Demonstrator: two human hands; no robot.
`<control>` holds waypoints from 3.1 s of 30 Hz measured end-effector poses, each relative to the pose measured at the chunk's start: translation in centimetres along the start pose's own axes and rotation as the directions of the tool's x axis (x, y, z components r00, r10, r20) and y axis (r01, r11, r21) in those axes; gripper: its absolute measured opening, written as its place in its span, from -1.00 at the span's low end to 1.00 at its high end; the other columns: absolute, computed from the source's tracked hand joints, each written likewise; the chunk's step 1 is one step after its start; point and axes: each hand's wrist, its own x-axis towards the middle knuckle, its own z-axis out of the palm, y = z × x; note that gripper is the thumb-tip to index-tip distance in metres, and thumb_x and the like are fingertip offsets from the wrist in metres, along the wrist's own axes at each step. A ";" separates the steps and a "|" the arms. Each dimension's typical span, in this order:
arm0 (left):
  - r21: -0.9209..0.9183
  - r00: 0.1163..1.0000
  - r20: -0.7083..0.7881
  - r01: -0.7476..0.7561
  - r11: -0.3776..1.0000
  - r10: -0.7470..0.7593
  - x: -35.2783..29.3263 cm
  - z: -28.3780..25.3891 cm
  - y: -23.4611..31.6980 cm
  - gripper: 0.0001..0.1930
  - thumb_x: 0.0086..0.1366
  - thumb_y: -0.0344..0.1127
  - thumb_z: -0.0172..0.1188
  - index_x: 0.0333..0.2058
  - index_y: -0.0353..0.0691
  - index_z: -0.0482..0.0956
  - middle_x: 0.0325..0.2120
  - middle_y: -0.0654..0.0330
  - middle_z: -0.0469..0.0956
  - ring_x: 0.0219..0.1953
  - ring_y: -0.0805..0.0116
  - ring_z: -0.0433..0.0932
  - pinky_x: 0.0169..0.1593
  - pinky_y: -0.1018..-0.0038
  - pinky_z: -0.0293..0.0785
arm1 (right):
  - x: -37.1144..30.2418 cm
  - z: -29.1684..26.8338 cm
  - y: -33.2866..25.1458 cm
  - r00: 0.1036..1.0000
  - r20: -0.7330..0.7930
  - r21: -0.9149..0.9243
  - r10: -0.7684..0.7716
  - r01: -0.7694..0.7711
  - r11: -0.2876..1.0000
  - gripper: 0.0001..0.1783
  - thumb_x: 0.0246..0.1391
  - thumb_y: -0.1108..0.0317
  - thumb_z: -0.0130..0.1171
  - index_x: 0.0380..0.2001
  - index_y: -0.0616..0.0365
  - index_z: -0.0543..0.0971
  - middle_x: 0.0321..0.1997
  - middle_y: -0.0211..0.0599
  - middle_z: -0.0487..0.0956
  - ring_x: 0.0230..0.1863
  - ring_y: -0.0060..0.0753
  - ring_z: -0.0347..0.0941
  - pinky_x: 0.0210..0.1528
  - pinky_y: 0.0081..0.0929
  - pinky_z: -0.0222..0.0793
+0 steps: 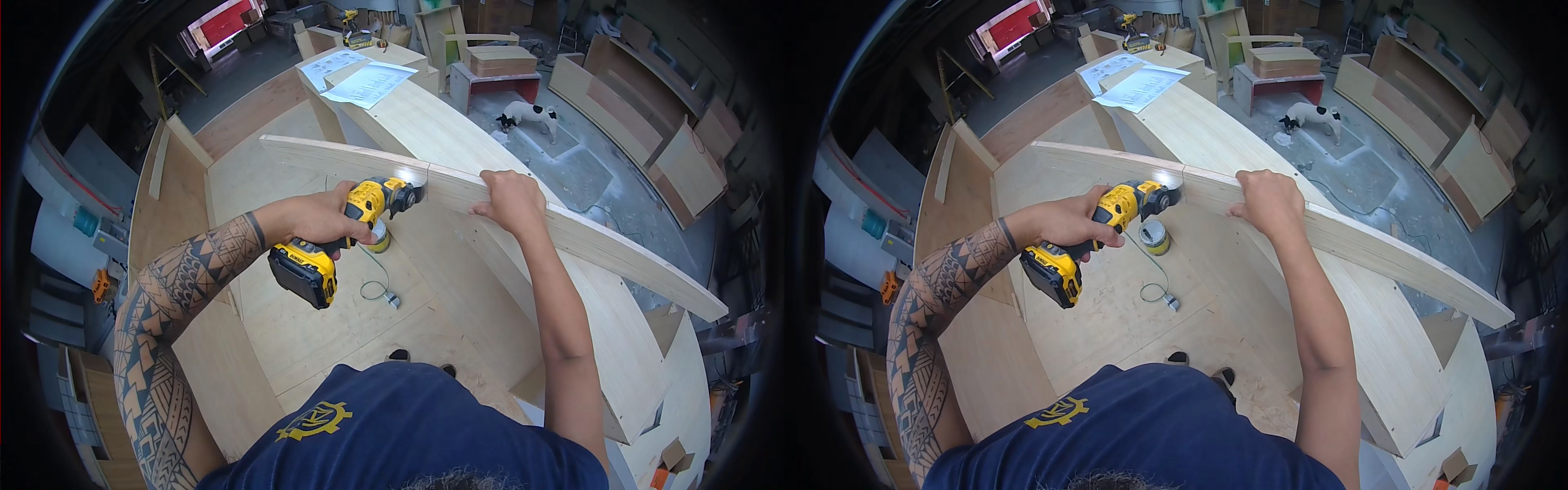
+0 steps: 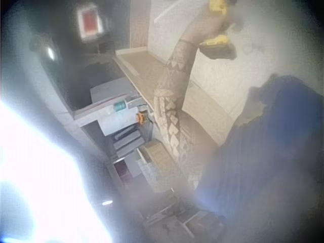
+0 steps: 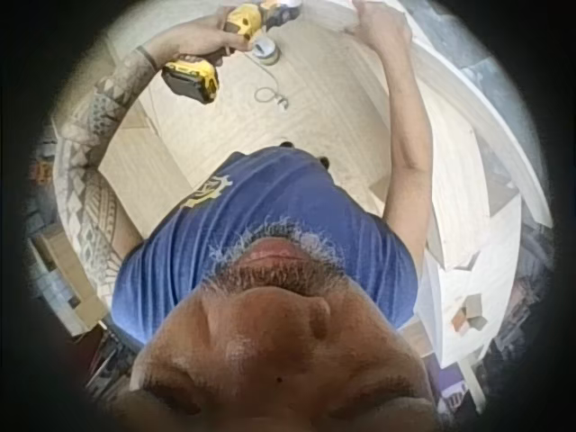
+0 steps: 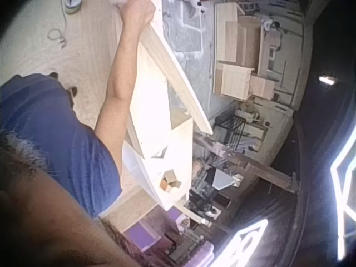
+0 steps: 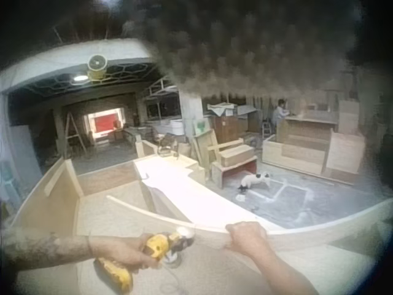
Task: The recorder marks wood with a pencil and speed square before cutting it with an oscillating multi-tool to fit it into a furniture structure.
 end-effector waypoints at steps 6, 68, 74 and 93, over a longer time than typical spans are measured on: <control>0.002 1.000 -0.002 -0.003 1.000 0.003 0.4 0.1 -0.1 0.21 0.29 0.03 0.49 0.63 -0.22 -0.18 -0.13 0.05 0.65 -0.43 0.41 0.68 -0.33 0.43 0.74 | 0.3 -0.3 0.1 1.000 0.008 0.001 -0.008 0.008 1.000 -0.37 -0.09 -0.17 0.68 -0.11 0.05 0.76 -0.16 -0.13 0.82 -0.07 0.00 0.78 -0.01 -0.09 0.70; -0.052 0.995 0.046 -0.085 0.995 0.087 1.2 0.4 -1.1 0.12 0.27 -0.07 0.54 0.60 -0.22 -0.03 -0.17 0.12 0.62 -0.47 0.45 0.66 -0.38 0.45 0.71 | -0.8 1.2 0.3 0.997 -0.082 -0.001 -0.004 0.004 1.000 -0.43 -0.04 -0.12 0.66 -0.15 0.06 0.74 -0.19 -0.20 0.82 -0.10 -0.07 0.79 -0.08 -0.11 0.71; -0.149 0.997 0.016 -0.067 0.987 0.070 2.6 1.6 -2.2 0.11 0.27 -0.09 0.52 0.61 -0.20 -0.03 -0.17 0.11 0.62 -0.48 0.45 0.65 -0.39 0.43 0.70 | -0.5 -0.3 0.0 0.998 -0.063 -0.002 -0.007 0.007 1.000 -0.45 -0.04 -0.11 0.67 -0.16 0.06 0.74 -0.19 -0.20 0.82 -0.11 -0.06 0.79 -0.08 -0.11 0.71; -0.422 0.985 -0.128 -0.160 0.892 0.116 3.9 5.2 -9.2 0.22 0.21 -0.20 0.54 0.65 -0.19 -0.16 -0.23 0.13 0.62 -0.48 0.46 0.62 -0.39 0.44 0.67 | 0.0 -0.4 -1.0 0.993 -0.121 -0.089 -0.010 0.000 0.996 -0.42 -0.12 -0.11 0.69 -0.25 0.10 0.70 -0.26 -0.19 0.80 -0.16 -0.03 0.77 -0.19 -0.05 0.64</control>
